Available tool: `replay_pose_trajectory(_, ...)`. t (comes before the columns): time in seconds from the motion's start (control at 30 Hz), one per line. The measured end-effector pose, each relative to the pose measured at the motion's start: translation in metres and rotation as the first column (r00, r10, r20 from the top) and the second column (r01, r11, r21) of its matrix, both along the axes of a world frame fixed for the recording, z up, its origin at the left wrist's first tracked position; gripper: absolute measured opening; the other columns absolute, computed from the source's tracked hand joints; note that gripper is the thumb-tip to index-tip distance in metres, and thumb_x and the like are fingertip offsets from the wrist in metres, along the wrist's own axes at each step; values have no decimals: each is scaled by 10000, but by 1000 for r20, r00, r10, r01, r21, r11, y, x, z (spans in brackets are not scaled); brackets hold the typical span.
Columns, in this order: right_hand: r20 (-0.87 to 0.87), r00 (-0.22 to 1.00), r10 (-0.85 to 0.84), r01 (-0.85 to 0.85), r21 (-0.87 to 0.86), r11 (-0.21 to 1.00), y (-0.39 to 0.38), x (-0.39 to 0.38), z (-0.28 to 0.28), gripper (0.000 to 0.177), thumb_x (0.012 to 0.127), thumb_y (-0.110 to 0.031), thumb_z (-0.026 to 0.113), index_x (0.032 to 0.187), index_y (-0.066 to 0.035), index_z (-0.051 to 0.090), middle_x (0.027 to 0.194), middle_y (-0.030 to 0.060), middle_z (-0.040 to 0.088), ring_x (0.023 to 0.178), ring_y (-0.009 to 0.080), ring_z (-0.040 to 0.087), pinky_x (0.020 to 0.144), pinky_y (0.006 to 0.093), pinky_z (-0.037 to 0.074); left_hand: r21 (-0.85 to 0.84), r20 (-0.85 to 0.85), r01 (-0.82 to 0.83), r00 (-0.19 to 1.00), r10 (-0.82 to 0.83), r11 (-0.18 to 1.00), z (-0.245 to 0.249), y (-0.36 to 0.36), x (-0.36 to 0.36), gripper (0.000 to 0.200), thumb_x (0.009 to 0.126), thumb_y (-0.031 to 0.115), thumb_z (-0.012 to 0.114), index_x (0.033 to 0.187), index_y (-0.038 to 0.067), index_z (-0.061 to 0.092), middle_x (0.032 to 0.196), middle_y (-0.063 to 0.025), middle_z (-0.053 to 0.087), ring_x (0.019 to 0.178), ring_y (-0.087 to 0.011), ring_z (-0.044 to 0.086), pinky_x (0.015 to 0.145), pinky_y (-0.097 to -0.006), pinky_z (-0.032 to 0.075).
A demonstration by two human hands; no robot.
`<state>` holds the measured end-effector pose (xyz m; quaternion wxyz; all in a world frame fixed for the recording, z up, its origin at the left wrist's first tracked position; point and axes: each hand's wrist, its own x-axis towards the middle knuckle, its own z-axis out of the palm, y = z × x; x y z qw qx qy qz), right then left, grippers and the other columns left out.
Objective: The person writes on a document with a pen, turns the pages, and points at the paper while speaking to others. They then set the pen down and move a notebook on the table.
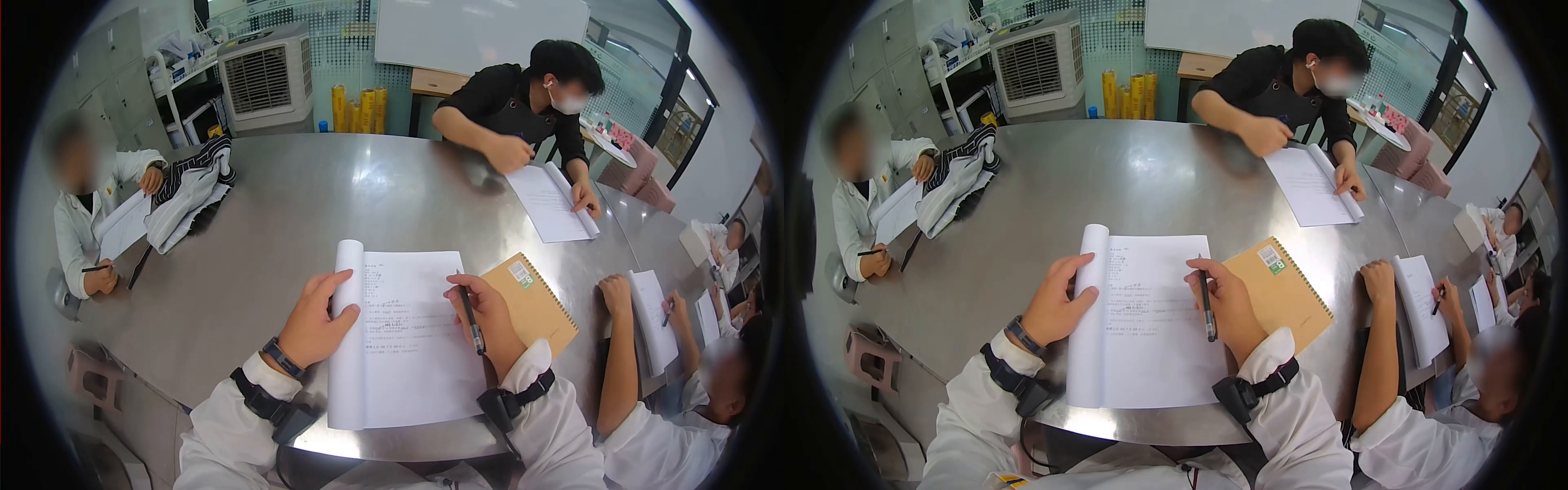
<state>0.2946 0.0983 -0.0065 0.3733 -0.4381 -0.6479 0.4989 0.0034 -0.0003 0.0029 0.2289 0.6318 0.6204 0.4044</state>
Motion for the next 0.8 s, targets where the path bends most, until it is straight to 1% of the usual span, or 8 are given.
replay_pose_trajectory(0.2,-16,1000,1,-2,-15,1000,0,0,1,308,1042,-158,684,1311,-9,655,911,15,664,666,69,574,596,236,481,-10,10,1,1000,-1,1000,1,0,1,561,960,182,697,1479,46,534,1475,-227,468,1178,-332,615,993,-394,541)
replay_pose_trajectory(0.3,11,1000,12,-12,-6,1000,2,2,0,298,1042,-119,666,1315,0,637,1015,68,746,684,85,624,609,227,519,-13,7,2,1000,-2,1000,2,1,0,561,961,185,696,1481,46,534,1482,-231,465,1179,-334,618,994,-395,542)
replay_pose_trajectory(0.7,34,999,14,-13,-38,999,2,2,2,299,1040,-128,676,1306,5,642,1032,73,741,703,92,634,615,230,525,-21,11,-3,1000,3,1000,1,0,0,563,965,193,698,1484,50,533,1490,-234,463,1184,-339,619,1006,-397,538)
replay_pose_trajectory(0.8,-20,1000,-5,5,6,1000,-1,-2,4,294,1034,-154,696,1290,-13,665,815,2,635,634,68,556,577,238,463,-8,17,2,1000,-2,1000,-1,0,0,560,966,192,696,1482,47,534,1484,-233,465,1201,-340,608,1012,-398,533)
